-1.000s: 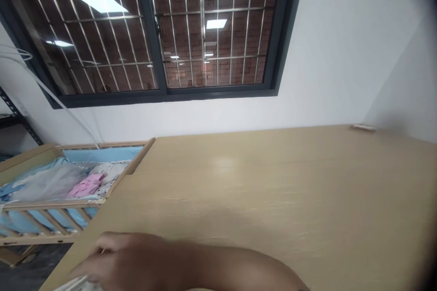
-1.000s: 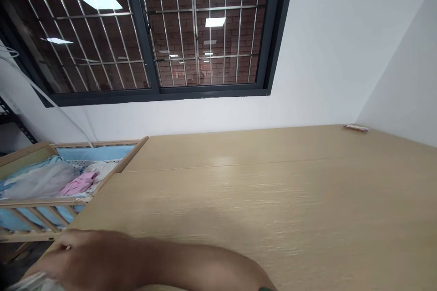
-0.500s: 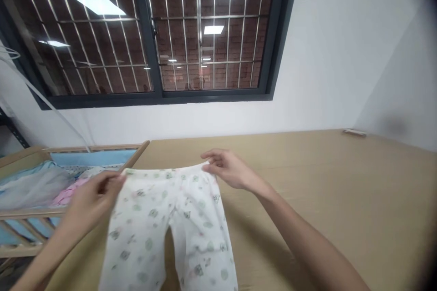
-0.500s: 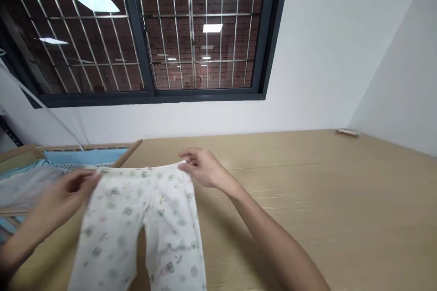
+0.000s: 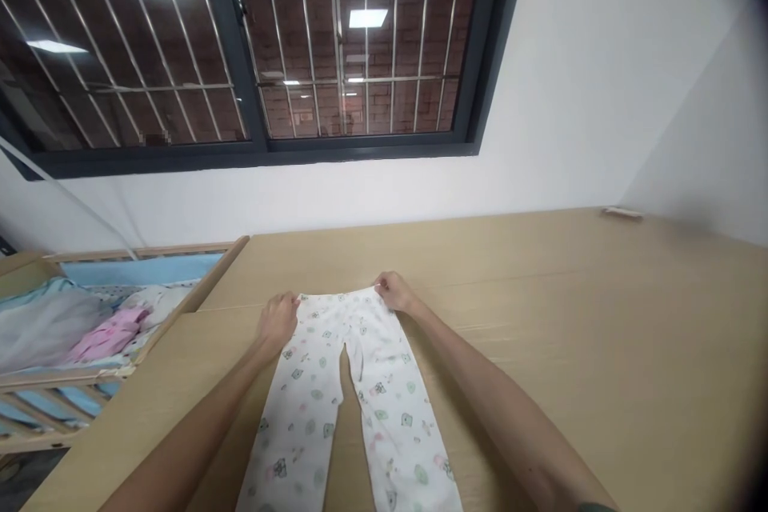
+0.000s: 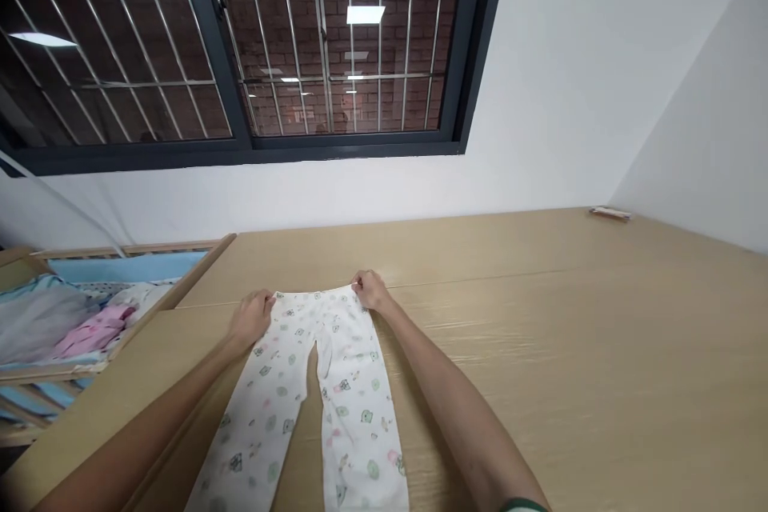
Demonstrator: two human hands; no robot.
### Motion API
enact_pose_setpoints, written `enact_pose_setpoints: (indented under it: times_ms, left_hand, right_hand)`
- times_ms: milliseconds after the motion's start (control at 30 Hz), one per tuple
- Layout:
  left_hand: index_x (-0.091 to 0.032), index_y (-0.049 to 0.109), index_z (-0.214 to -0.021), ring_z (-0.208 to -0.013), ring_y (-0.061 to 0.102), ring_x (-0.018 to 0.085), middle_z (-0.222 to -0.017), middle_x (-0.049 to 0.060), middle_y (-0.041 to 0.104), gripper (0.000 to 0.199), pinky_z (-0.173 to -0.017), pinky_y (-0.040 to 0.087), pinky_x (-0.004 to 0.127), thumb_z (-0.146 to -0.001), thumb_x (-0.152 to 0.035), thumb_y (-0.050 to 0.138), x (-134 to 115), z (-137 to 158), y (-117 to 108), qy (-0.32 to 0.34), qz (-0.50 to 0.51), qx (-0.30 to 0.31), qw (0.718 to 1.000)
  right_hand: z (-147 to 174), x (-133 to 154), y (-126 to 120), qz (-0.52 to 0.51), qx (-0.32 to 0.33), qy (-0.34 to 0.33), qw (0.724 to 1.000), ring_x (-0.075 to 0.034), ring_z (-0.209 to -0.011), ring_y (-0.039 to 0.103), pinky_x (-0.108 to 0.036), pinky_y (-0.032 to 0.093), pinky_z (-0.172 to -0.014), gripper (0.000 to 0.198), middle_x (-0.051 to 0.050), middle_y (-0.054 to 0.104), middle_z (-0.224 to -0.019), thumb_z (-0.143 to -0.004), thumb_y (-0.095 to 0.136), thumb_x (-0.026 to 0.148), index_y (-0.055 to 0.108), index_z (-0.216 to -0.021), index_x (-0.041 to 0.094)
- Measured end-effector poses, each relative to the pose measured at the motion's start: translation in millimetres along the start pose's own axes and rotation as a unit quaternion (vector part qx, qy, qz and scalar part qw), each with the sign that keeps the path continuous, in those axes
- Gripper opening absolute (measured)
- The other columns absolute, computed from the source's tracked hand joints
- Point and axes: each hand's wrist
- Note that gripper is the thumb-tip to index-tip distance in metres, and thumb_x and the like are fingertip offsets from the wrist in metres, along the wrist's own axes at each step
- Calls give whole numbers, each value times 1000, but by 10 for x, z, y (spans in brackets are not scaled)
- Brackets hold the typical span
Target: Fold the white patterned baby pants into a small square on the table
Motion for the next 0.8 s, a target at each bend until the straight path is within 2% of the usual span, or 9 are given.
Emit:
enact_pose_setpoints:
  times_ms: [167,333,467,533,600,667,733,800]
  left_hand:
    - [-13,62,-105,-101,62,23,-106,11,65,26,-89,47,38,-102,-28,40,-86,-344,125,-27,-51,9,998]
    - [-14,61,-110,-102,61,21,-109,8,64,26,-93,48,41,-101,-35,49,-216,-465,133,-44,-72,11,996]
    - [-9,58,-116,-110,58,28,-115,17,62,31,-94,44,43,-102,-27,37,-422,-390,-27,-41,-69,-3,997]
    - [-6,54,-123,-116,54,31,-121,23,58,36,-96,41,44,-102,-27,32,-637,-262,-139,-22,-62,-14,998]
    - [-8,53,-125,-116,54,31,-122,22,59,39,-96,41,42,-103,-31,31,-938,-24,-232,25,-47,-7,999]
    - [-15,61,-113,-105,61,25,-112,14,65,37,-92,44,37,-103,-35,32,-1289,338,-284,100,-24,33,994]
    - [-20,66,-91,-80,66,20,-89,6,70,39,-75,48,31,-100,-45,38,-1630,779,-297,176,-1,98,979]
    - [-20,68,-80,-69,66,23,-75,7,69,48,-68,50,35,-94,-57,42,-1908,1207,-289,238,9,150,959]
  right_hand:
    - [-283,-110,78,44,-28,30,998,-17,-92,63,-27,42,-81,12,-4,71,-96,-88,57,13,67,-87,19]
    - [-423,-186,106,71,-27,51,996,-21,-105,61,-32,39,-91,12,-5,71,-103,-90,57,15,67,-88,21]
    - [-453,-215,108,77,-17,61,995,-22,-110,60,-33,38,-94,14,-6,70,-111,-90,57,18,66,-100,22]
    - [-452,-208,85,74,-11,67,995,-21,-107,61,-31,40,-92,16,-7,70,-110,-90,59,20,65,-105,21]
    - [-446,-193,49,68,-3,70,995,-20,-101,63,-29,42,-87,15,-6,71,-104,-88,61,24,65,-103,20]
    - [-440,-179,10,60,5,71,996,-19,-95,64,-27,43,-82,10,-5,72,-97,-87,63,25,66,-94,19]
    - [-435,-172,-16,53,9,71,996,-18,-90,64,-26,44,-79,7,-4,72,-92,-85,64,26,65,-85,19]
    - [-426,-169,-25,47,6,75,996,-17,-87,64,-25,44,-77,8,-4,71,-89,-84,66,26,64,-83,18]
Point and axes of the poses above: each hand's wrist, its own z-axis away from the middle knuckle, its own y-axis out of the palm, x = y × z
